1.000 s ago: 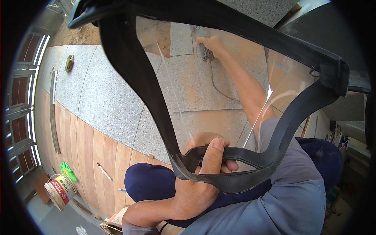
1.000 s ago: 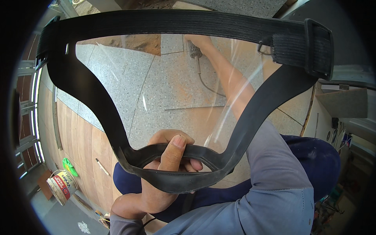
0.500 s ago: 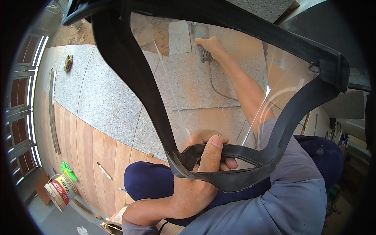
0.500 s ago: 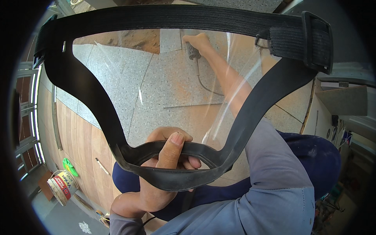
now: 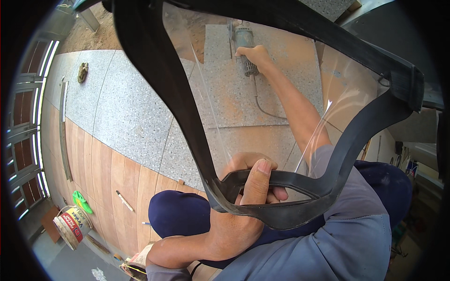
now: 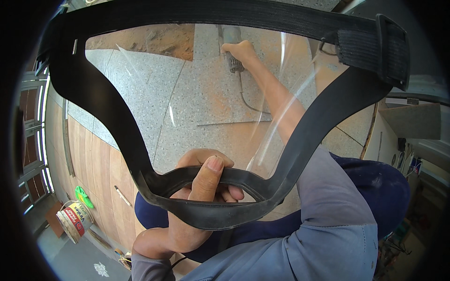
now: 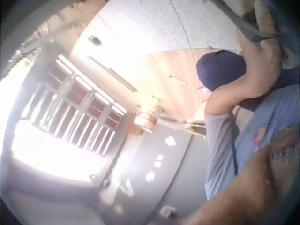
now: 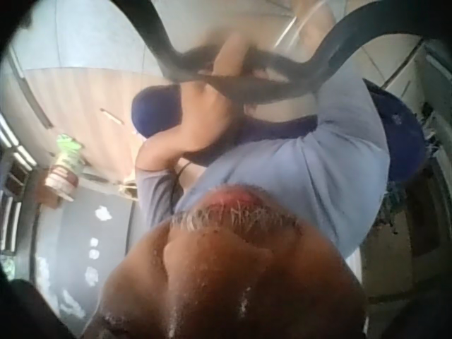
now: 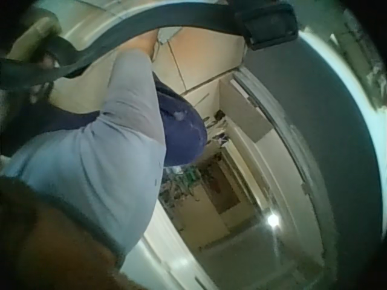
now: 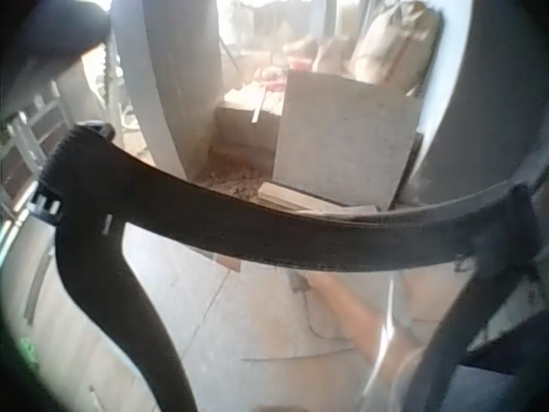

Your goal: Using an angle grinder to cut floor tiles to size.

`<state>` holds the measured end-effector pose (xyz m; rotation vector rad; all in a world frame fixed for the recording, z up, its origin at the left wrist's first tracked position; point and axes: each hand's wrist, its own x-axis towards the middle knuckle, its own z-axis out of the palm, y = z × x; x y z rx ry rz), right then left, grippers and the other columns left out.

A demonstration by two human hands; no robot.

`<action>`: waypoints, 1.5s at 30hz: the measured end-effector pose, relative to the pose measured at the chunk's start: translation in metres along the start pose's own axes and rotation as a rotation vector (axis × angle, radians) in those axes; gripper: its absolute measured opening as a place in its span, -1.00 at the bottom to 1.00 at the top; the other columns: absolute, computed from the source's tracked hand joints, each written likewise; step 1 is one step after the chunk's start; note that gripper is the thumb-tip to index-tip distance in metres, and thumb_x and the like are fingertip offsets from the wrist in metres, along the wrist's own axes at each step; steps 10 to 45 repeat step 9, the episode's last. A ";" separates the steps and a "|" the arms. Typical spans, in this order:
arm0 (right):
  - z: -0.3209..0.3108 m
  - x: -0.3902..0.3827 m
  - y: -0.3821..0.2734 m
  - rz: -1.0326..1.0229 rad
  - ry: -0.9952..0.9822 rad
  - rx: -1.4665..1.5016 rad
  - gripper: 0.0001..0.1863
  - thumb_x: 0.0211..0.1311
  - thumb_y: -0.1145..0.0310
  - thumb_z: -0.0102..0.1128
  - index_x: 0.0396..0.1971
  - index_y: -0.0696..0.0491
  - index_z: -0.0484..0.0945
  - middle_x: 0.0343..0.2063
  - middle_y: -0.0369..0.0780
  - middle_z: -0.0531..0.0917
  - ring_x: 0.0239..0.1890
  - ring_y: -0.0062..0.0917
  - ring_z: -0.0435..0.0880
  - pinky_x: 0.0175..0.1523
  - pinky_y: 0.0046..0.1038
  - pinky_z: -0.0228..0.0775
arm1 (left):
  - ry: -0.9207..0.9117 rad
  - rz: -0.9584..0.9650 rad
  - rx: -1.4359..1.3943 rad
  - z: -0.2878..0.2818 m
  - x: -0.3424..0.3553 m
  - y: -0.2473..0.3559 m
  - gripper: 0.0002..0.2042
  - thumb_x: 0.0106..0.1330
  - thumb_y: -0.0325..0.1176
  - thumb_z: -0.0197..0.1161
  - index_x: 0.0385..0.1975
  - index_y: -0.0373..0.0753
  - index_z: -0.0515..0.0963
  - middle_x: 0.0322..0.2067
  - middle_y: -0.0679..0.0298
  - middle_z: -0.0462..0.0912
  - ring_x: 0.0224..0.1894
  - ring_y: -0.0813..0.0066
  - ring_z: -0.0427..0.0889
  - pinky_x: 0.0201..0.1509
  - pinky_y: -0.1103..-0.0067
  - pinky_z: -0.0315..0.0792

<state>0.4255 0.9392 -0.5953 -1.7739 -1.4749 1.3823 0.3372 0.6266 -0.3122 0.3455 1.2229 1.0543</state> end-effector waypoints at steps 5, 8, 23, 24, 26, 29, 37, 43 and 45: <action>-0.003 -0.010 0.009 -0.032 -0.032 -0.015 -0.52 -0.18 0.22 0.43 -0.43 0.41 0.65 -0.51 -0.06 0.68 -0.59 -0.43 0.66 -0.53 -0.40 0.42 | 0.000 -0.027 -0.028 0.001 -0.006 -0.001 -0.73 0.57 -0.21 0.09 -0.14 -0.35 0.47 -0.52 0.19 0.62 -0.62 0.67 0.54 -0.55 0.73 0.40; 0.000 -0.010 0.014 -0.017 -0.002 -0.027 -0.56 -0.17 0.22 0.43 -0.44 0.36 0.66 -0.54 -0.09 0.68 -0.64 -0.45 0.65 -0.57 -0.40 0.41 | 0.021 -0.004 -0.052 0.002 -0.007 -0.003 -0.72 0.56 -0.19 0.11 -0.13 -0.35 0.48 -0.52 0.19 0.63 -0.62 0.66 0.54 -0.55 0.72 0.41; -0.001 -0.011 0.017 -0.041 -0.003 -0.055 -0.56 -0.17 0.24 0.42 -0.43 0.37 0.66 -0.54 -0.08 0.69 -0.62 -0.44 0.68 -0.58 -0.40 0.43 | 0.018 -0.006 -0.060 0.002 -0.007 -0.003 -0.72 0.56 -0.19 0.11 -0.13 -0.34 0.48 -0.52 0.19 0.63 -0.62 0.65 0.55 -0.55 0.71 0.41; -0.001 -0.011 0.017 -0.041 -0.003 -0.055 -0.56 -0.17 0.24 0.42 -0.43 0.37 0.66 -0.54 -0.08 0.69 -0.62 -0.44 0.68 -0.58 -0.40 0.43 | 0.018 -0.006 -0.060 0.002 -0.007 -0.003 -0.72 0.56 -0.19 0.11 -0.13 -0.34 0.48 -0.52 0.19 0.63 -0.62 0.65 0.55 -0.55 0.71 0.41; -0.001 -0.011 0.017 -0.041 -0.003 -0.055 -0.56 -0.17 0.24 0.42 -0.43 0.37 0.66 -0.54 -0.08 0.69 -0.62 -0.44 0.68 -0.58 -0.40 0.43 | 0.018 -0.006 -0.060 0.002 -0.007 -0.003 -0.72 0.56 -0.19 0.11 -0.13 -0.34 0.48 -0.52 0.19 0.63 -0.62 0.65 0.55 -0.55 0.71 0.41; -0.001 -0.011 0.017 -0.041 -0.003 -0.055 -0.56 -0.17 0.24 0.42 -0.43 0.37 0.66 -0.54 -0.08 0.69 -0.62 -0.44 0.68 -0.58 -0.40 0.43 | 0.018 -0.006 -0.060 0.002 -0.007 -0.003 -0.72 0.56 -0.19 0.11 -0.13 -0.34 0.48 -0.52 0.19 0.63 -0.62 0.65 0.55 -0.55 0.71 0.41; -0.001 -0.011 0.017 -0.041 -0.003 -0.055 -0.56 -0.17 0.24 0.42 -0.43 0.37 0.66 -0.54 -0.08 0.69 -0.62 -0.44 0.68 -0.58 -0.40 0.43 | 0.018 -0.006 -0.060 0.002 -0.007 -0.003 -0.72 0.56 -0.19 0.11 -0.13 -0.34 0.48 -0.52 0.19 0.63 -0.62 0.65 0.55 -0.55 0.71 0.41; -0.001 -0.011 0.017 -0.041 -0.003 -0.055 -0.56 -0.17 0.24 0.42 -0.43 0.37 0.66 -0.54 -0.08 0.69 -0.62 -0.44 0.68 -0.58 -0.40 0.43 | 0.018 -0.006 -0.060 0.002 -0.007 -0.003 -0.72 0.56 -0.19 0.11 -0.13 -0.34 0.48 -0.52 0.19 0.63 -0.62 0.65 0.55 -0.55 0.71 0.41; -0.001 -0.011 0.017 -0.041 -0.003 -0.055 -0.56 -0.17 0.24 0.42 -0.43 0.37 0.66 -0.54 -0.08 0.69 -0.62 -0.44 0.68 -0.58 -0.40 0.43 | 0.018 -0.006 -0.060 0.002 -0.007 -0.003 -0.72 0.56 -0.19 0.11 -0.13 -0.34 0.48 -0.52 0.19 0.63 -0.62 0.65 0.55 -0.55 0.71 0.41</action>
